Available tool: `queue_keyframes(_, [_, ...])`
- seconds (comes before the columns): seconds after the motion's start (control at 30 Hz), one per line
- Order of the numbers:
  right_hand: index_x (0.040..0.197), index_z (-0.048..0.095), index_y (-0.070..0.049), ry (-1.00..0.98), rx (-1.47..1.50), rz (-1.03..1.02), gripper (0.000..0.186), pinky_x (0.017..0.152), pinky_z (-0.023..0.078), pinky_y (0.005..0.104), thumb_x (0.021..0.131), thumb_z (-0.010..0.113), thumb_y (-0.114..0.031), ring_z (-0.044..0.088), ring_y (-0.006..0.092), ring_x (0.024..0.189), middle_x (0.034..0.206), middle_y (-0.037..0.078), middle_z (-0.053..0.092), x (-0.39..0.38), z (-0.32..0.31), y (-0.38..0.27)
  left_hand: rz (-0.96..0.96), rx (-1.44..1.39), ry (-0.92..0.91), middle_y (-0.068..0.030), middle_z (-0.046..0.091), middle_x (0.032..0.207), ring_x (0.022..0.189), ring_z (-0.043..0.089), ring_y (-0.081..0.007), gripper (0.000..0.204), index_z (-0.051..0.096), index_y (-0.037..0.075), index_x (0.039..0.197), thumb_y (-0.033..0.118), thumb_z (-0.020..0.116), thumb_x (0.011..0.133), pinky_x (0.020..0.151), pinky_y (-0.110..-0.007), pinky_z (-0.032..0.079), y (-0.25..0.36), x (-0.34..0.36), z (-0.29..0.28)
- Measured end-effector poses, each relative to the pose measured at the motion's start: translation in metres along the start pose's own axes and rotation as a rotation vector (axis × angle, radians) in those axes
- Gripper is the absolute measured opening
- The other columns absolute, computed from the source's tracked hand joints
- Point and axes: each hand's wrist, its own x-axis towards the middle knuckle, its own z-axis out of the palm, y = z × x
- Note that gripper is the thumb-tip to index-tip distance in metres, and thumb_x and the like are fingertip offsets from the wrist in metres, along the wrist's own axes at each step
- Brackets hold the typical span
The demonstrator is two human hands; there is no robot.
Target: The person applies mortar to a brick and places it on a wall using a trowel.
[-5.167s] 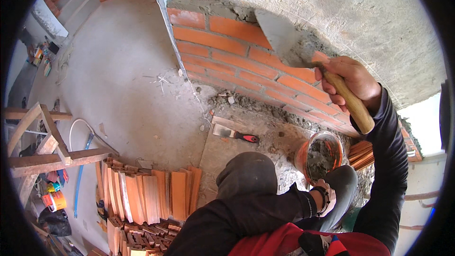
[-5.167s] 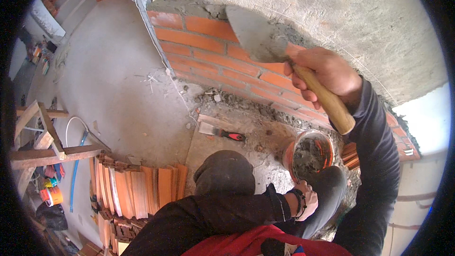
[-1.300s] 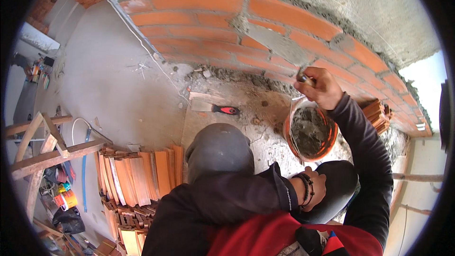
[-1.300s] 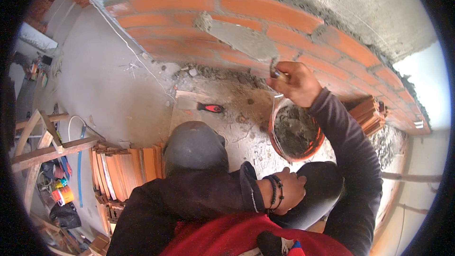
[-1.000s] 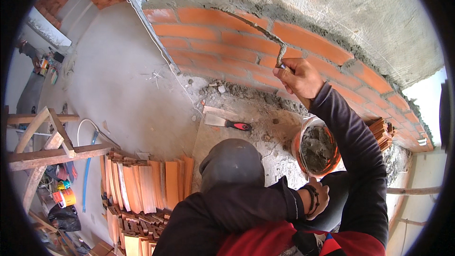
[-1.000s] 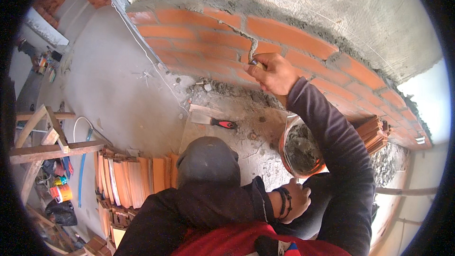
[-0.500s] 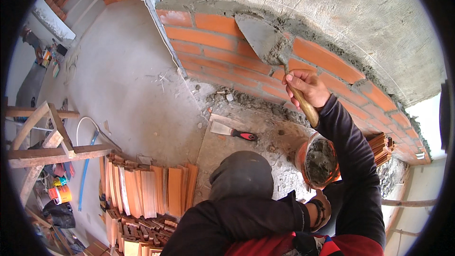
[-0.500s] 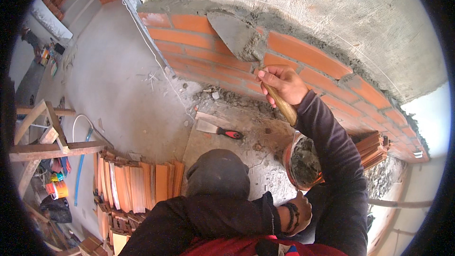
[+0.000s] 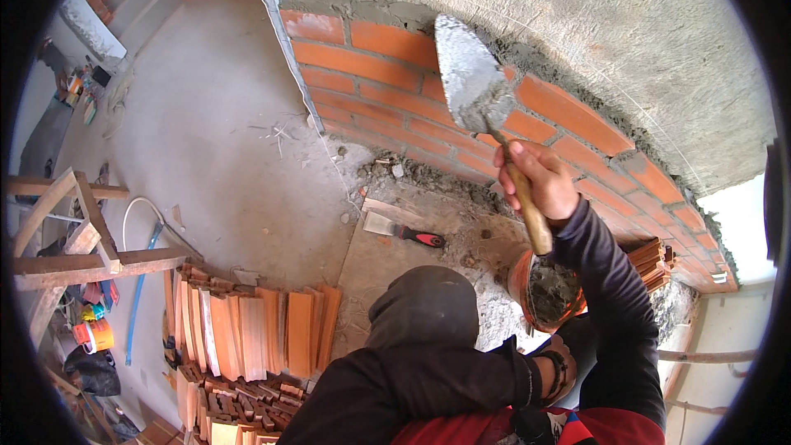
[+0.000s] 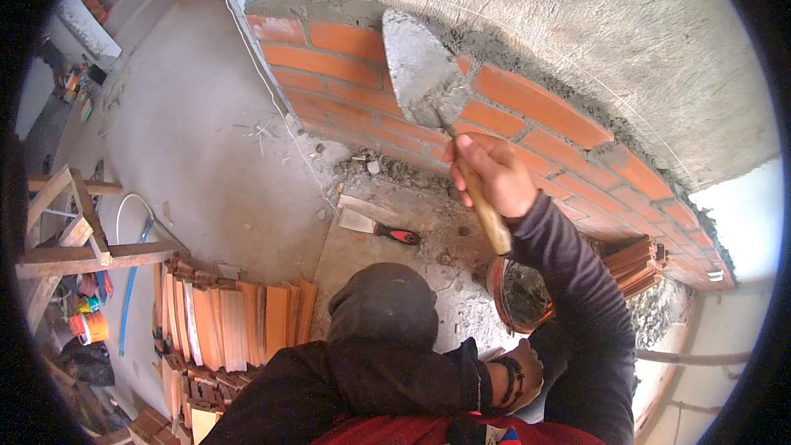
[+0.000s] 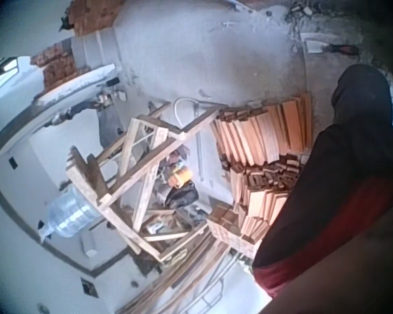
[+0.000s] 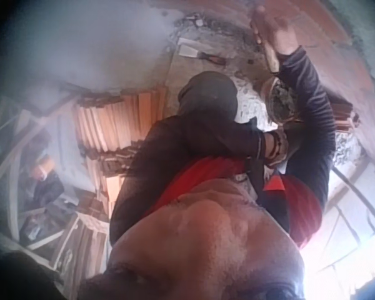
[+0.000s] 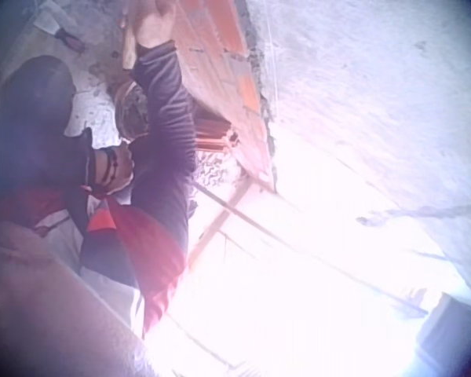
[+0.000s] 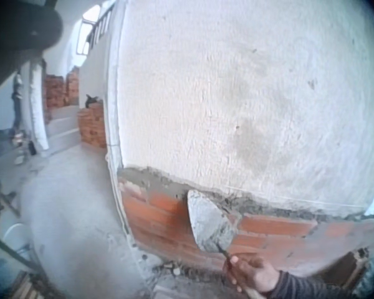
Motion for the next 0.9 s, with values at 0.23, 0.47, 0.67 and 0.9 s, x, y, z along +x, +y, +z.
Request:
queue_keyframes(0.23, [0.085,0.054,-0.001,0.146,-0.189,-0.073,0.035,0.042,0.041,0.0279,0.101,0.043,-0.029,0.049,0.0122,0.042,0.055,0.003,0.051,0.027,0.028,0.018,0.013,0.067,-0.005,-0.0027,0.069,0.102,0.093,0.065,-0.0213,0.028,0.073,0.021,0.096,0.033,0.07,0.071,0.075,-0.039,0.047,0.009,-0.019,-0.024])
queue_keyframes(0.47, [0.077,0.054,0.0,0.217,-0.571,-0.113,0.033,0.042,0.04,0.0288,0.099,0.046,-0.023,0.049,0.0107,0.043,0.054,0.003,0.051,-0.009,0.02,0.006,0.023,0.009,0.02,-0.0018,0.069,0.099,0.09,0.065,-0.023,0.029,0.074,0.022,0.092,0.035,0.075,0.066,0.072,-0.039,0.047,0.005,-0.023,-0.022])
queue_keyframes(0.67, [0.082,0.056,0.001,0.227,-0.45,-0.04,0.035,0.042,0.041,0.0279,0.1,0.044,-0.026,0.049,0.0107,0.043,0.057,0.003,0.052,-0.01,0.015,-0.029,0.102,0.026,0.019,0.0011,0.071,0.079,0.072,0.066,-0.0218,0.017,0.076,0.021,0.075,0.029,0.075,0.06,0.062,-0.04,0.045,0.005,-0.075,-0.071])
queue_keyframes(0.9, [0.087,0.055,-0.001,0.109,-0.311,0.18,0.036,0.037,0.041,0.0249,0.1,0.042,-0.031,0.049,0.011,0.041,0.059,0.003,0.051,-0.04,0.007,-0.075,0.013,0.024,0.026,-0.0061,0.07,0.085,0.082,0.067,-0.0245,0.033,0.075,0.014,0.084,0.029,0.077,0.055,0.07,-0.043,0.043,-0.001,-0.082,-0.07])
